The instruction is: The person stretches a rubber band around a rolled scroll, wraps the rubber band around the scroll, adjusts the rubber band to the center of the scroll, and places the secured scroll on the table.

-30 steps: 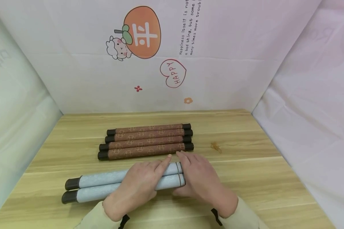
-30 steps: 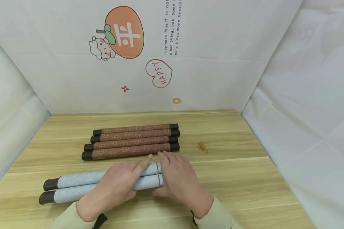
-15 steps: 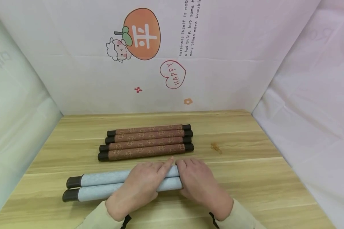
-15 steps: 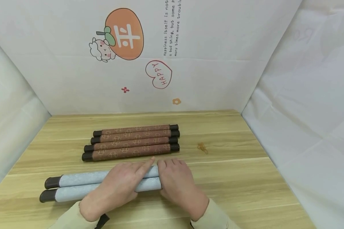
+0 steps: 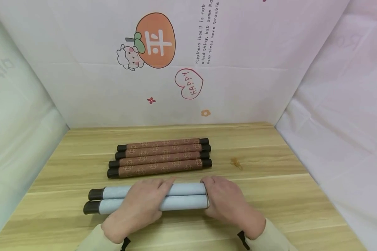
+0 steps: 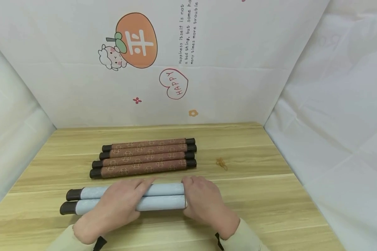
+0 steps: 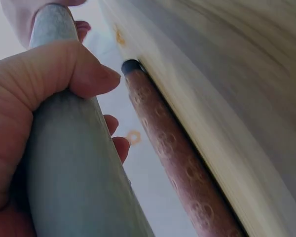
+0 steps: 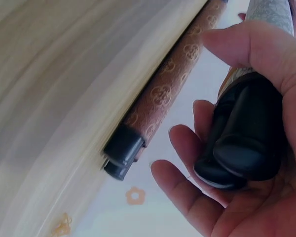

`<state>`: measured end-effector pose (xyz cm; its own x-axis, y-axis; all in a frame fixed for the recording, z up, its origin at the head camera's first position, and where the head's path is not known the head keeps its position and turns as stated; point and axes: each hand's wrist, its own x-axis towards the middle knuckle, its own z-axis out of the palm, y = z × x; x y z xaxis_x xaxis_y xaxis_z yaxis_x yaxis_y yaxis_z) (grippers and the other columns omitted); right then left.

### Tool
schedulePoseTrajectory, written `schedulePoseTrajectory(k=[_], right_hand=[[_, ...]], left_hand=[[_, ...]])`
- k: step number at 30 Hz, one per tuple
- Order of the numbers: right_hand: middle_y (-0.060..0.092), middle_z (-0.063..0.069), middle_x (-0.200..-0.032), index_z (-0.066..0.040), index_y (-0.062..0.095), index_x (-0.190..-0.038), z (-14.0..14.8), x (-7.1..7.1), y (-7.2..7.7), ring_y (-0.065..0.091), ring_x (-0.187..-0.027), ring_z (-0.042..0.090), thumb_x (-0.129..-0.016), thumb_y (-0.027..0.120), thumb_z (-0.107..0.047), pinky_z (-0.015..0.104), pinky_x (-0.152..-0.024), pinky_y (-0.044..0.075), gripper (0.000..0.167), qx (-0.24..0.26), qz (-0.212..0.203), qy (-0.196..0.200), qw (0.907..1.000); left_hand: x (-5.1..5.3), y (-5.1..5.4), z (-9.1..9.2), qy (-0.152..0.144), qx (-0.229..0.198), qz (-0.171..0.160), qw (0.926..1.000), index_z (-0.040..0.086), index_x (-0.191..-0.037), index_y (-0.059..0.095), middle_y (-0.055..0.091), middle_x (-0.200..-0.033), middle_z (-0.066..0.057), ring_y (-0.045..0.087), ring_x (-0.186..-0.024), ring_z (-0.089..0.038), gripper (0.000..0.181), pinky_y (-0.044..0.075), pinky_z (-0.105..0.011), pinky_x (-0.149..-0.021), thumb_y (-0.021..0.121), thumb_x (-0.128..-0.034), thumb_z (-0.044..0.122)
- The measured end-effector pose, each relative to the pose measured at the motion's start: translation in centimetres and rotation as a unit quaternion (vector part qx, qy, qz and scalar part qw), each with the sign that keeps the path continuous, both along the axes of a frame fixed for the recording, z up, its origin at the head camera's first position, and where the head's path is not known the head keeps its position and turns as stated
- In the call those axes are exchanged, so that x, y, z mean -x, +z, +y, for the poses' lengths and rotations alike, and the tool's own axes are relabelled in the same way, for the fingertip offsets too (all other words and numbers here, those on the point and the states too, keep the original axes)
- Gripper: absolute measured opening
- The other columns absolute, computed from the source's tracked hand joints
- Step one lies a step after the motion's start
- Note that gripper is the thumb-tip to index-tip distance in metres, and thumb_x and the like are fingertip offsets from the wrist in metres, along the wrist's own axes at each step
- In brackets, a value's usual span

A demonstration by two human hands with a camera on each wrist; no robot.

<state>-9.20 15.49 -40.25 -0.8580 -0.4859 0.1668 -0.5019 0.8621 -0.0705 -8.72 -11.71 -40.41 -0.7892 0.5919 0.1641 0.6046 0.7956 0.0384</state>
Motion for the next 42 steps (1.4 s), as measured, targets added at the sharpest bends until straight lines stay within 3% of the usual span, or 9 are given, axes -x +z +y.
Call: schedulePoseTrajectory(k=[5,13,17,22,31,42], right_hand=[[0.067,0.004,-0.099,-0.01,0.061,-0.115,0.8,0.5,0.0,0.063,-0.088,0.018,-0.06,0.089,-0.025,0.038,-0.071,0.057,0.064,0.008,-0.009,0.008,0.9999],[0.069,0.007,-0.103,-0.005,0.061,-0.122,1.5,1.4,-0.3,0.065,-0.091,0.021,-0.061,0.091,-0.022,0.039,-0.079,0.06,0.071,0.019,0.0,0.038,0.9991],[0.069,0.01,-0.105,-0.001,0.06,-0.123,1.5,1.7,-0.4,0.065,-0.094,0.024,-0.061,0.092,-0.019,0.041,-0.084,0.059,0.072,0.011,-0.018,0.045,0.9987],[0.066,0.011,-0.103,-0.002,0.06,-0.116,1.1,2.0,-0.4,0.063,-0.094,0.025,-0.062,0.089,-0.016,0.043,-0.087,0.057,0.063,-0.019,-0.032,0.024,0.999],[0.066,0.01,-0.098,-0.004,0.059,-0.109,0.6,1.8,-0.8,0.063,-0.089,0.025,-0.062,0.091,-0.023,0.042,-0.081,0.058,0.06,-0.041,0.009,0.016,0.999],[0.065,0.012,-0.1,-0.004,0.058,-0.108,0.3,1.4,-1.1,0.065,-0.093,0.028,-0.063,0.094,-0.029,0.048,-0.087,0.057,0.062,-0.047,0.022,0.002,0.9986]], left_hand=[[0.0,-0.1,-1.6,0.018,0.003,0.01,0.9998,0.008,-0.145,0.058,0.073,-0.124,-0.008,0.07,-0.109,-0.025,0.088,0.057,-0.045,-0.094,0.089,-0.0641,0.02],[0.2,-0.4,-3.6,0.031,-0.022,0.045,0.9983,0.009,-0.126,0.066,0.074,-0.107,-0.003,0.071,-0.094,-0.021,0.071,0.059,-0.043,-0.082,0.087,-0.0593,0.023],[0.3,-0.7,-3.8,0.021,-0.034,0.066,0.997,0.009,-0.122,0.067,0.075,-0.107,-0.003,0.071,-0.092,-0.021,0.07,0.059,-0.043,-0.08,0.087,-0.0569,0.023],[0.4,-1.0,-3.9,0.01,-0.041,0.089,0.9952,0.006,-0.123,0.067,0.075,-0.107,-0.005,0.072,-0.092,-0.022,0.072,0.06,-0.043,-0.078,0.086,-0.0563,0.024],[0.3,-1.6,-4.1,-0.008,-0.067,0.116,0.9909,0.004,-0.123,0.069,0.076,-0.108,-0.005,0.073,-0.093,-0.024,0.074,0.061,-0.044,-0.079,0.086,-0.0532,0.022],[0.0,-1.7,-3.8,-0.007,-0.063,0.117,0.9911,0.005,-0.121,0.068,0.076,-0.103,-0.004,0.073,-0.086,-0.021,0.072,0.06,-0.042,-0.074,0.086,-0.0536,0.022]])
